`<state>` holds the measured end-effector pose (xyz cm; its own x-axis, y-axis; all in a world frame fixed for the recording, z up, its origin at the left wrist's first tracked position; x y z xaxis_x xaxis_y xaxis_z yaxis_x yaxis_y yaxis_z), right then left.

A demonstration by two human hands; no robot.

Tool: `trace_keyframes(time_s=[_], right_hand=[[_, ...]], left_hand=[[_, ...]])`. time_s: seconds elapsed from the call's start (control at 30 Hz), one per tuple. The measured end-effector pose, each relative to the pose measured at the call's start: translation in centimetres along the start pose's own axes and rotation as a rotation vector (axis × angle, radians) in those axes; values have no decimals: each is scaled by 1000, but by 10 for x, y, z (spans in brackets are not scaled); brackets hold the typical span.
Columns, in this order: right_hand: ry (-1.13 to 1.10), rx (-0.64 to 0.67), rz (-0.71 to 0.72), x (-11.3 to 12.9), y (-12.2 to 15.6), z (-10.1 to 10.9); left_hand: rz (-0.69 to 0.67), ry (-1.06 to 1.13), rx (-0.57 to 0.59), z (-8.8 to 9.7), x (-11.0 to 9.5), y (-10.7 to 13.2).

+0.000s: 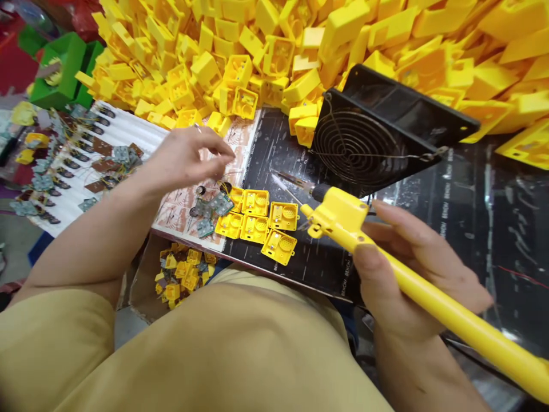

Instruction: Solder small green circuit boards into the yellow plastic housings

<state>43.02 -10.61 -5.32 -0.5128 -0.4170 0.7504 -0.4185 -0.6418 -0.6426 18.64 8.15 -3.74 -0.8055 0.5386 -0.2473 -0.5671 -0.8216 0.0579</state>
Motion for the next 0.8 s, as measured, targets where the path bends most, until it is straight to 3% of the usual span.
trace_keyframes(time_s=[0.07,0.13,0.27,0.4,0.5,0.63,0.73,0.8], right_hand=[[10,-20,-35,-8,2,6],[5,1,-45,-10,2,8],[33,43,-32,-3,4,7],[71,46,7,4,9,6],[85,48,36,7,12,6],[52,15,33,10,10,9],[21,-42,5,10,9,13],[44,-77,-23,8,10,17]], left_hand=[[73,-25,-14,6,20,-11],[120,-114,40,-2,31,-20],[90,-264,165,-33,28,-31],[60,-124,174,-49,34,-27],[99,188,56,-35,55,-17],[106,624,-86,7,75,4],[66,811,-84,35,61,25],[42,794,-15,37,37,40]])
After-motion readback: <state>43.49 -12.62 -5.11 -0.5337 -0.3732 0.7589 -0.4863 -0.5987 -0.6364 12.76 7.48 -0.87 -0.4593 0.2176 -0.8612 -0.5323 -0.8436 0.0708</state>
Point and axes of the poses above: each hand's wrist, its own y-axis away from the middle knuckle, its own z-axis out of the back of the hand, x = y × z, the point moved 8 cm from there along -y, towards the middle knuckle, and after that the axes turned 8 degrees about z, right-handed, at the moved point
